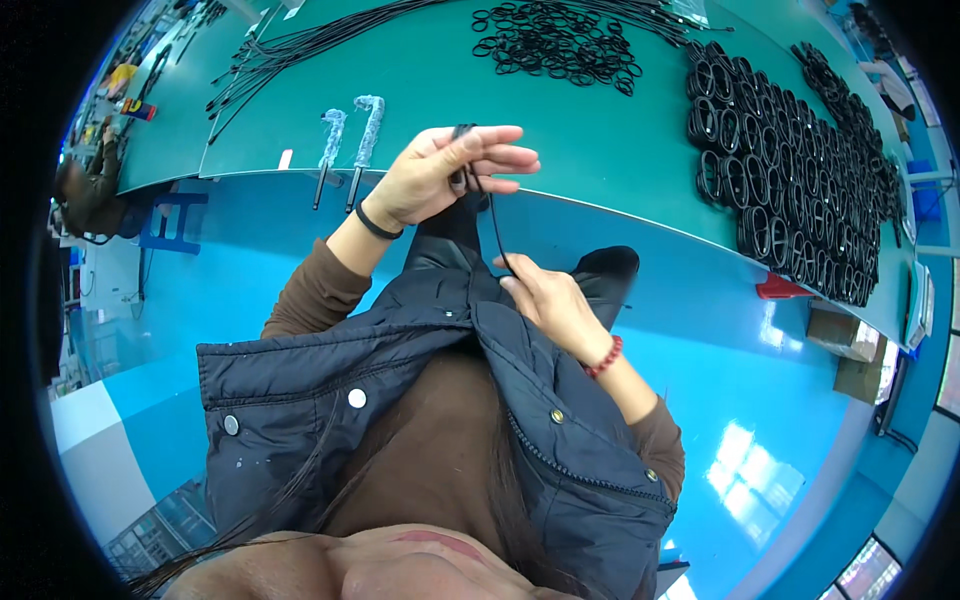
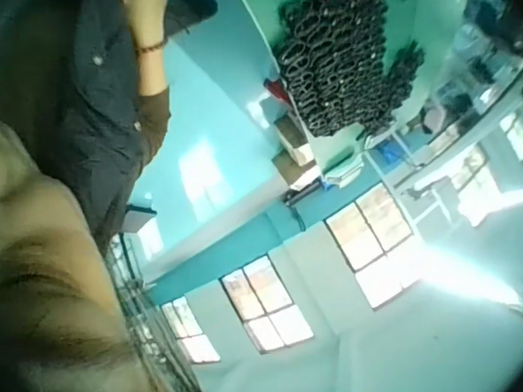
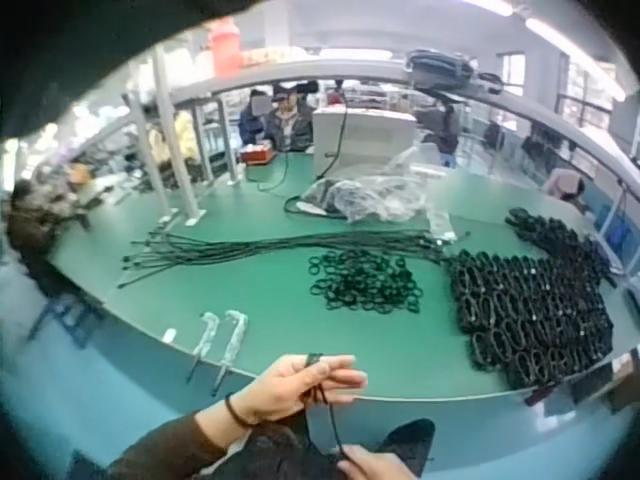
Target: Bundling and winding black electrical cables at a workbench.
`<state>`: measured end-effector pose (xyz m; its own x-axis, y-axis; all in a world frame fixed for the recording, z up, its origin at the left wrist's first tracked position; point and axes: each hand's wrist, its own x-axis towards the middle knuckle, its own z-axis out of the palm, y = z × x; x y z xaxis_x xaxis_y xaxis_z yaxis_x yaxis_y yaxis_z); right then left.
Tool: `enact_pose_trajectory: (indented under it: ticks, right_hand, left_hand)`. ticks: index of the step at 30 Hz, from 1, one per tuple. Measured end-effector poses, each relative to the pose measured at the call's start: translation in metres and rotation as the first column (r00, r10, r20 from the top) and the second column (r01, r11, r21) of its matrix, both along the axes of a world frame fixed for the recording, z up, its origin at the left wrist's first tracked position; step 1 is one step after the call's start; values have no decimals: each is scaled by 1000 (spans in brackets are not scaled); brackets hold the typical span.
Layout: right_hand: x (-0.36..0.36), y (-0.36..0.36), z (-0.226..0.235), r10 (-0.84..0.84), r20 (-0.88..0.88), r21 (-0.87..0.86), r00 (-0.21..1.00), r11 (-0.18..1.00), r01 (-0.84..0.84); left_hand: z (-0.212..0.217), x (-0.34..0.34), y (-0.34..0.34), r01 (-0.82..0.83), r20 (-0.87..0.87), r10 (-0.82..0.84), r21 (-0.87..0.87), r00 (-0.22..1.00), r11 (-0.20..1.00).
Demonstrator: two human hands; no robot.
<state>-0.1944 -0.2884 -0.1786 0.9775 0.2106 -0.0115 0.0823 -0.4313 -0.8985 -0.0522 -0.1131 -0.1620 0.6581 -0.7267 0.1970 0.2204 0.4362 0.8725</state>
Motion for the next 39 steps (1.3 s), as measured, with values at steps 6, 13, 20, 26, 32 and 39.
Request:
enact_pose_trajectory:
  ticks: [6,13,20,26,32,39]
  right_hand:
    - [45,-25,57,59,332,-135,941,991,-14]
    - [44,-13,-14,-113,-2,300,994,948,109]
    - [-11,-10,12,136,38,-216,990,969,-124]
    - [41,-21,69,109,377,-242,920,970,-15]
    - [76,-25,20,-94,141,267,986,962,53]
    - [42,-5,-25,-161,-166,273,973,940,203]
  left_hand:
    - [9,-22,8,185,138,-255,386,957,904]
    - [19,-18,11,487,-294,-489,-85,821,869]
    - [3,-3,12,-32,-81,32,5,996,999]
    - [-4,-19,10,18,143,-68,326,987,945]
    - [12,-26,12,301,-18,-329,448,944,842]
    - [3,-26,22,324,-237,-299,75,924,943]
